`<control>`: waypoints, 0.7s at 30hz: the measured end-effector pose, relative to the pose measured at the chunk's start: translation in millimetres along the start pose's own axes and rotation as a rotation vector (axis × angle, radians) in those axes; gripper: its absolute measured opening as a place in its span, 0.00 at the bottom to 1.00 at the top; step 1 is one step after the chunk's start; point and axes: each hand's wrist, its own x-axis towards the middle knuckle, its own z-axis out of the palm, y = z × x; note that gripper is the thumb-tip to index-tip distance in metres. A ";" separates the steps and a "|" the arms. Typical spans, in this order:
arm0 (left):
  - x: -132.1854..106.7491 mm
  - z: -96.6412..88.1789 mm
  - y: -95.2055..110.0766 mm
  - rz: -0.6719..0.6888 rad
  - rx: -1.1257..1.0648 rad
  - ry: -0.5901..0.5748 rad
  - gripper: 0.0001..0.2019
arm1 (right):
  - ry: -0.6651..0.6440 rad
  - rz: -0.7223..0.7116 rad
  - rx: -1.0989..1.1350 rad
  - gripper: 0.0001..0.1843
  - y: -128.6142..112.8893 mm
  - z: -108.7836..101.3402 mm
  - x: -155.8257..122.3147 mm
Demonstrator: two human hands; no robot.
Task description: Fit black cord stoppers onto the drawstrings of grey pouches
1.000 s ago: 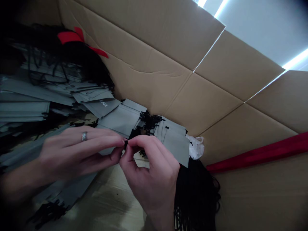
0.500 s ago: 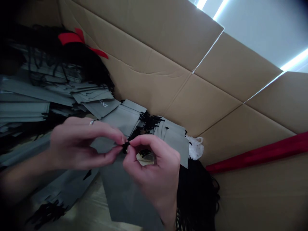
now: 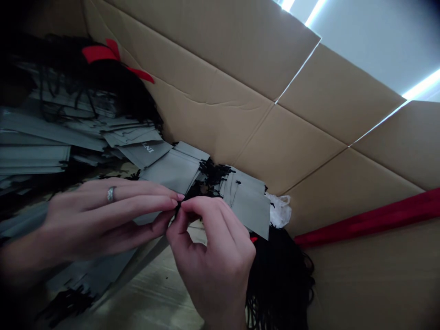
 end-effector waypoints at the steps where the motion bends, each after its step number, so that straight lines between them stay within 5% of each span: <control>1: -1.0 -1.5 0.0 0.008 0.013 -0.016 0.05 | 0.000 -0.003 -0.003 0.09 0.3 -0.3 0.6; 5: -5.4 -5.4 2.2 0.011 0.074 -0.113 0.05 | -0.016 -0.010 -0.029 0.08 1.9 -0.6 2.9; 9: -5.9 -1.0 3.5 -0.020 0.072 -0.045 0.03 | -0.010 -0.007 0.016 0.09 5.1 -0.6 2.0; 16: 5.6 7.8 -1.4 -0.260 -0.307 0.126 0.07 | 0.005 0.048 0.246 0.14 12.8 -3.5 -1.2; 18: 7.5 9.8 -3.8 -0.333 -0.509 0.127 0.08 | 0.020 0.048 0.294 0.14 15.0 -4.0 -1.2; 21: 7.3 10.2 -5.3 -0.382 -0.517 0.112 0.06 | 0.035 0.030 0.287 0.14 17.9 -3.9 -0.7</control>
